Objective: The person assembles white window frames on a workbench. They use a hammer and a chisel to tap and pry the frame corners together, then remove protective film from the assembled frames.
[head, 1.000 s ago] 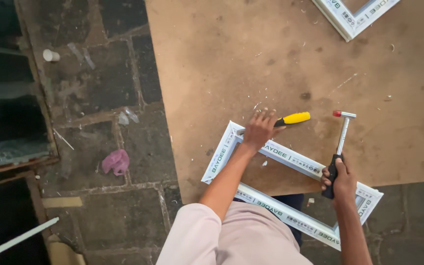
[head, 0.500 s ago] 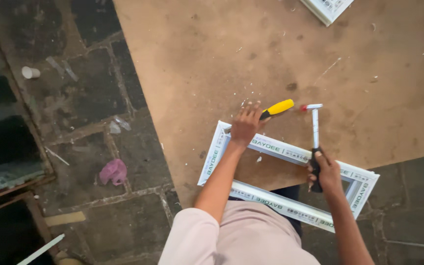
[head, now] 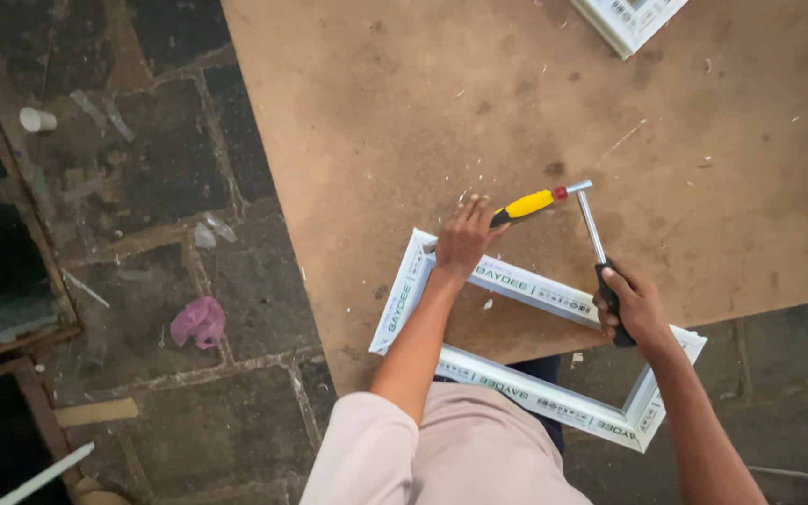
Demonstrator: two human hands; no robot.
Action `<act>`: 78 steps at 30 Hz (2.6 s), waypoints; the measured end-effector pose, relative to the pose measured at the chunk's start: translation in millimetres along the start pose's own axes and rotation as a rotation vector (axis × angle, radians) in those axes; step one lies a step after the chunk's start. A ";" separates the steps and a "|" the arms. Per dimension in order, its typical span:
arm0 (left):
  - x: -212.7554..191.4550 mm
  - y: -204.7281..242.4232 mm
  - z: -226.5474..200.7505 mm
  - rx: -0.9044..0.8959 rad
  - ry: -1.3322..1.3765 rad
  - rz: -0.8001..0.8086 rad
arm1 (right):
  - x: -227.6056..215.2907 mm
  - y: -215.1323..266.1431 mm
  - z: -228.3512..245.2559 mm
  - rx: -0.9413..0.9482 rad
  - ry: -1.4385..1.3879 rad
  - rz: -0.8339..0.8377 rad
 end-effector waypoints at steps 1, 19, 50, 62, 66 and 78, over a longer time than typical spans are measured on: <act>2.6 -4.5 0.8 0.018 0.005 -0.001 | 3.3 1.9 3.7 0.039 0.098 -0.004; 2.9 -8.2 -2.0 0.020 -0.005 -0.014 | 23.9 -1.1 -21.0 -0.077 -0.308 -0.081; -3.1 -1.7 19.1 0.017 0.021 0.072 | 42.5 8.6 -8.3 -0.038 -0.177 -0.077; 5.5 -10.8 23.4 -0.016 -0.004 0.092 | 51.1 5.5 -11.1 0.000 -0.157 -0.062; 2.2 10.0 21.4 -0.029 0.011 0.103 | 63.7 24.0 -23.4 -0.056 -0.243 -0.062; 11.0 -8.7 29.8 0.063 -0.011 0.109 | 58.0 22.1 -21.1 0.001 -0.095 -0.075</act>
Point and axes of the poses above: each hand's wrist, its own y-axis away from the middle knuckle, its own x-axis out of the palm, z = x × y, the point moved 1 cm from there along -y, towards the middle knuckle, and after that the axes turned 3 degrees about -z, right-handed, at the moved point
